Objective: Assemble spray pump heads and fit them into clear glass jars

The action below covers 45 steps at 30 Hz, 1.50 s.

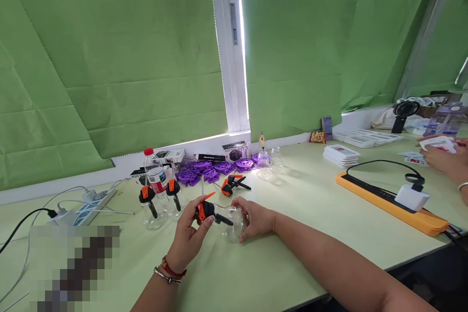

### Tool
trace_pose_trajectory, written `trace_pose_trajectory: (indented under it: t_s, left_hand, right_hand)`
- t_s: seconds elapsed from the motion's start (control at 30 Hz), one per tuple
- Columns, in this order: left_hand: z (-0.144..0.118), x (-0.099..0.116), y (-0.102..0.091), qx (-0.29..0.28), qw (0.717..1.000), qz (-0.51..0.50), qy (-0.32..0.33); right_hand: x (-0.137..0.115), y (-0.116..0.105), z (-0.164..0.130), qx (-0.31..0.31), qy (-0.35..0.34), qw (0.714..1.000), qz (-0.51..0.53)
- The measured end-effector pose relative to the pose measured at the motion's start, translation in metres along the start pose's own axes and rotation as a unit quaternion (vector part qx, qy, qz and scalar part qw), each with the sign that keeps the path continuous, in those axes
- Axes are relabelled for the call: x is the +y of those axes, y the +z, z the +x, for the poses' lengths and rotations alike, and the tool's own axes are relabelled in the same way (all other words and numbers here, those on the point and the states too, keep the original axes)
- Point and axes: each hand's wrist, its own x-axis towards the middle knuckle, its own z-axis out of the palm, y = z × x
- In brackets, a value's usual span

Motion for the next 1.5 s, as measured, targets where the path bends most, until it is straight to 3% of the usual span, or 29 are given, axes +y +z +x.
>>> trace_pose_trajectory:
  t_s: [0.13, 0.27, 0.5, 0.67, 0.83, 1.13, 1.23, 1.37, 1.43, 1.5]
  left_hand:
    - [-0.002, 0.017, -0.015, 0.054, 0.988, 0.129, 0.067]
    - [-0.004, 0.026, -0.048, 0.106, 0.96, 0.249, 0.065]
    - [-0.011, 0.016, -0.099, 0.218, 0.882, 0.416, -0.032]
    - [-0.01, -0.005, -0.113, 0.231, 0.875, 0.418, -0.078]
    - [-0.007, -0.017, -0.116, 0.184, 0.88, 0.413, -0.145]
    - [-0.003, -0.006, -0.116, 0.156, 0.874, 0.411, -0.205]
    - [-0.004, -0.004, -0.113, 0.198, 0.861, 0.438, -0.166]
    - [-0.003, 0.011, -0.097, 0.309, 0.83, 0.464, -0.022]
    - [0.0, 0.022, -0.083, 0.297, 0.849, 0.436, 0.031]
    - [0.006, 0.033, -0.064, 0.237, 0.892, 0.383, 0.036]
  right_hand:
    - [-0.012, 0.003, -0.002, 0.003, -0.007, 0.998, -0.067]
    - [-0.011, 0.0, -0.004, 0.012, 0.02, 0.999, -0.049]
    - [-0.003, 0.001, -0.002, 0.018, 0.001, 0.999, -0.037]
    - [-0.001, 0.001, -0.002, 0.019, -0.015, 0.999, -0.026]
    - [-0.001, 0.0, -0.002, 0.016, 0.013, 0.999, -0.041]
    - [0.007, 0.001, 0.0, 0.027, 0.023, 0.999, -0.025]
    - [0.012, 0.002, 0.005, 0.055, 0.021, 0.998, -0.032]
    - [0.017, -0.005, 0.023, 0.127, -0.016, 0.986, -0.108]
    - [0.018, -0.012, 0.034, 0.151, -0.012, 0.974, -0.169]
    - [0.018, -0.019, 0.045, 0.144, 0.018, 0.959, -0.242]
